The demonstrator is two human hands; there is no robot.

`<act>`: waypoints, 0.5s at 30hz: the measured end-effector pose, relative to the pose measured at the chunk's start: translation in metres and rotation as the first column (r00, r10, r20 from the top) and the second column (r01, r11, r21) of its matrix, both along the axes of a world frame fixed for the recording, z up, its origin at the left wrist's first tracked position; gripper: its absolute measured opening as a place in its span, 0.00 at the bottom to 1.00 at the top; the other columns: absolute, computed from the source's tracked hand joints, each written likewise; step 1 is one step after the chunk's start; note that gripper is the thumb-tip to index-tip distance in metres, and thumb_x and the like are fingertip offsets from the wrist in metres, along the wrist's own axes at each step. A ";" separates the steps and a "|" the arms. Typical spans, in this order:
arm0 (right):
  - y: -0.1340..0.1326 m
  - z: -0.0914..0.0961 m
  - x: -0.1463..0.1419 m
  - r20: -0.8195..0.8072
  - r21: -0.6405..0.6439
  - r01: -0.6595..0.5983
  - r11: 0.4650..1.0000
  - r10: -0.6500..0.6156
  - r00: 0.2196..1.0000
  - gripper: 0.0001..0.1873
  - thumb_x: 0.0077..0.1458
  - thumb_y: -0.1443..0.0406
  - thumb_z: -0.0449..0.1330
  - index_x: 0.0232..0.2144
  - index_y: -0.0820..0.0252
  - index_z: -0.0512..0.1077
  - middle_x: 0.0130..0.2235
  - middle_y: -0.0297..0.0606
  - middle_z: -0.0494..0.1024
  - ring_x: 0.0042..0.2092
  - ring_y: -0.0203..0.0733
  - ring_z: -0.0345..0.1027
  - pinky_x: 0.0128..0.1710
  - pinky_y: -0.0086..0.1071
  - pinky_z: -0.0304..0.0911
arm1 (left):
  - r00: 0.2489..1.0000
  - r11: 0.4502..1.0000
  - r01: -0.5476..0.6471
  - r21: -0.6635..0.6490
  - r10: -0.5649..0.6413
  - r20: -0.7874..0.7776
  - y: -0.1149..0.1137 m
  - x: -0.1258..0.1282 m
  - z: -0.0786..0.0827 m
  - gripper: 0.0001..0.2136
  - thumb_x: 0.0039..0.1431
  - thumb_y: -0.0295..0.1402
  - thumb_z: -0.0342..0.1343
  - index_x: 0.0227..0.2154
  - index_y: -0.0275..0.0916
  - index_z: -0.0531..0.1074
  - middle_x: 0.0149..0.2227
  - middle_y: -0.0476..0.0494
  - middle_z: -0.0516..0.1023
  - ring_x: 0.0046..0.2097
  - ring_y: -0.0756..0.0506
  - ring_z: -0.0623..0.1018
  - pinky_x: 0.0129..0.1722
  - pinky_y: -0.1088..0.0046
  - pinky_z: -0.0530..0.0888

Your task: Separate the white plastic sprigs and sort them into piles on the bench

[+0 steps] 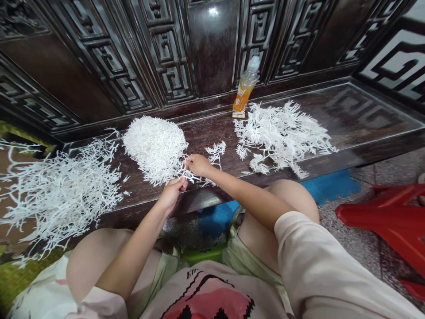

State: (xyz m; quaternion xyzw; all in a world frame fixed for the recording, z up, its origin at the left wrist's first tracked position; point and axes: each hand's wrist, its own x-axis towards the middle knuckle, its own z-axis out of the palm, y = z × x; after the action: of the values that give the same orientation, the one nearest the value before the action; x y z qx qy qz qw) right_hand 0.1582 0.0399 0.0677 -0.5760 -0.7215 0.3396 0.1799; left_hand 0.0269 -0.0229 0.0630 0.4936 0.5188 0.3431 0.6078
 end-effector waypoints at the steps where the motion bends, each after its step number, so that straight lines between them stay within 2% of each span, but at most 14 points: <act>1: 0.000 -0.002 -0.002 0.021 -0.005 -0.001 1.000 0.001 1.000 0.18 0.54 0.60 0.48 0.22 0.65 0.71 0.23 0.34 0.71 0.26 0.31 0.60 0.28 0.23 0.51 | 1.000 1.000 0.008 -0.005 -0.008 -0.011 0.001 0.000 0.000 0.19 0.48 0.48 0.47 0.13 0.38 0.58 0.16 0.52 0.58 0.21 0.53 0.59 0.25 0.74 0.59; 5: 0.007 -0.006 0.002 0.052 -0.010 0.005 1.000 -0.004 0.999 0.16 0.53 0.63 0.48 0.23 0.64 0.72 0.27 0.36 0.73 0.28 0.32 0.61 0.29 0.23 0.52 | 0.999 0.999 0.030 -0.023 -0.031 -0.039 -0.005 0.001 0.007 0.21 0.48 0.49 0.46 0.12 0.39 0.57 0.14 0.52 0.57 0.20 0.53 0.58 0.24 0.74 0.58; 7: 0.017 -0.005 0.016 0.087 0.015 0.122 0.992 -0.123 0.989 0.14 0.52 0.68 0.48 0.24 0.65 0.72 0.30 0.38 0.74 0.29 0.33 0.62 0.30 0.24 0.52 | 0.991 0.991 0.134 -0.027 -0.135 -0.025 -0.017 0.004 0.014 0.21 0.47 0.50 0.47 0.11 0.38 0.58 0.14 0.51 0.59 0.20 0.53 0.59 0.25 0.74 0.60; 9: 0.029 -0.001 0.034 0.131 0.052 0.288 0.956 -0.292 0.947 0.13 0.51 0.70 0.47 0.25 0.66 0.72 0.31 0.39 0.73 0.30 0.33 0.62 0.31 0.24 0.52 | 0.948 0.947 0.318 -0.029 -0.319 0.003 -0.030 0.006 0.020 0.21 0.48 0.49 0.47 0.11 0.38 0.60 0.16 0.50 0.62 0.22 0.52 0.62 0.27 0.74 0.61; 10: 0.033 0.002 0.043 0.116 0.062 0.297 0.953 -0.303 0.946 0.14 0.51 0.69 0.47 0.25 0.67 0.72 0.30 0.39 0.73 0.29 0.33 0.61 0.30 0.24 0.52 | 0.938 0.938 0.347 -0.024 -0.347 -0.009 -0.033 0.006 0.020 0.21 0.49 0.49 0.46 0.12 0.38 0.62 0.16 0.50 0.64 0.23 0.52 0.64 0.28 0.74 0.62; 11: 0.035 0.005 0.049 0.087 0.038 0.252 0.967 -0.254 0.963 0.14 0.52 0.68 0.47 0.25 0.68 0.72 0.28 0.39 0.73 0.28 0.33 0.61 0.30 0.24 0.52 | 0.950 0.952 0.306 -0.020 -0.306 -0.052 -0.034 0.005 0.020 0.21 0.50 0.49 0.45 0.14 0.38 0.63 0.17 0.50 0.64 0.23 0.51 0.64 0.28 0.74 0.62; 13: 0.033 0.009 0.051 -0.018 -0.030 0.171 0.985 -0.172 0.985 0.15 0.53 0.66 0.47 0.25 0.68 0.71 0.26 0.37 0.72 0.25 0.30 0.59 0.28 0.24 0.52 | 0.976 0.996 0.085 0.030 -0.078 -0.205 -0.025 -0.003 0.015 0.20 0.52 0.48 0.43 0.18 0.37 0.67 0.18 0.50 0.66 0.24 0.51 0.65 0.28 0.74 0.62; 15: 0.025 0.012 0.041 -0.118 -0.089 0.116 0.989 -0.126 0.985 0.17 0.53 0.63 0.46 0.25 0.67 0.71 0.24 0.35 0.70 0.22 0.29 0.57 0.26 0.24 0.52 | 0.944 0.993 -0.057 0.108 0.089 -0.319 -0.008 -0.015 0.008 0.19 0.52 0.48 0.43 0.26 0.38 0.71 0.21 0.49 0.68 0.25 0.50 0.66 0.28 0.74 0.63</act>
State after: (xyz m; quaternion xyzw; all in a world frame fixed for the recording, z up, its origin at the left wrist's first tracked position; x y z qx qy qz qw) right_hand 0.1991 0.0650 0.0796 -0.6034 -0.6583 0.3923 0.2208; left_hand 0.0123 -0.0304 0.0713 0.5527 0.6120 0.3045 0.4768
